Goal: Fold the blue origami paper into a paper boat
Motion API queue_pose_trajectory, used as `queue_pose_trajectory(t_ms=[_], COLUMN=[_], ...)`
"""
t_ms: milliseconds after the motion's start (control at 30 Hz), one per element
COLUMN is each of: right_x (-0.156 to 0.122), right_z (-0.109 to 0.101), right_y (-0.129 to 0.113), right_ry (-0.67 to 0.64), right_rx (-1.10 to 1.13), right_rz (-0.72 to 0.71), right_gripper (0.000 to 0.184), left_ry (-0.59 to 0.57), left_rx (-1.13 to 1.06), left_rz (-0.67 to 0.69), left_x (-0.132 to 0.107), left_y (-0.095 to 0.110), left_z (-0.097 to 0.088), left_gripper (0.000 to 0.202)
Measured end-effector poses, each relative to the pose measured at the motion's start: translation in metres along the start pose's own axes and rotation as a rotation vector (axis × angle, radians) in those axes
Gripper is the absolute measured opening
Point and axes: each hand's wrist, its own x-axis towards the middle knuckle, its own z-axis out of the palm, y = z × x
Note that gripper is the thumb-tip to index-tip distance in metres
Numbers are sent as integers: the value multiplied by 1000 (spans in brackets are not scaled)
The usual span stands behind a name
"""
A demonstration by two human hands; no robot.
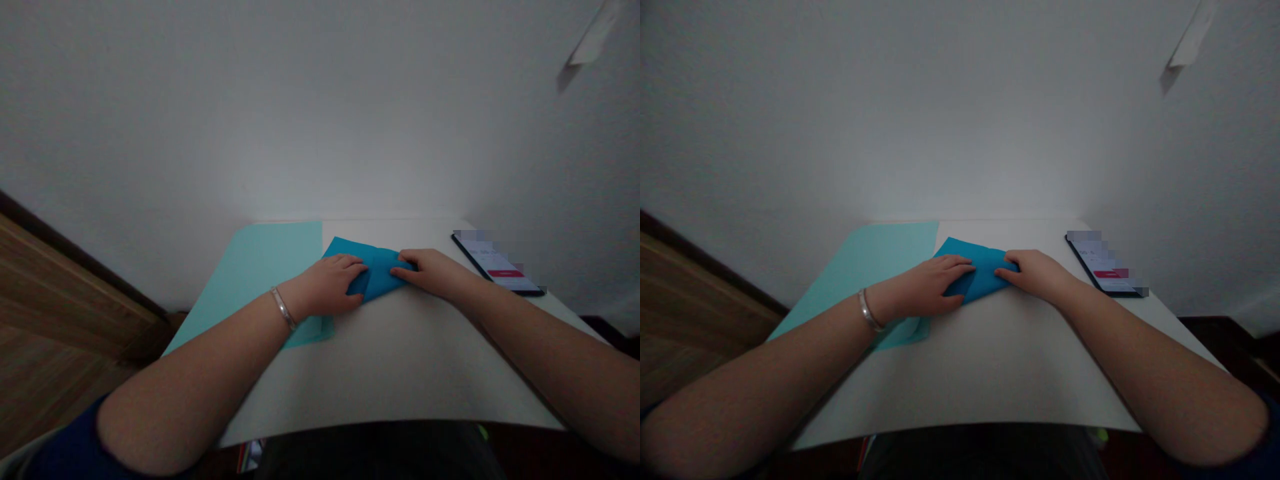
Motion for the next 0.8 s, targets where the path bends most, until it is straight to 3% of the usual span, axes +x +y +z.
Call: queue_pose_trajectory(t_ms=[233, 800], right_x=[1, 2], right_z=[-1, 0], right_y=[-3, -17], right_ry=[-23, 14], right_rx=[-34, -204], right_rz=[43, 145], right_gripper=[28, 29], left_ry=[81, 97], left_rx=[-19, 23], left_rz=[-4, -45], left_x=[4, 2], left_y=[-1, 2], left_z=[4, 3], left_gripper=[39, 45])
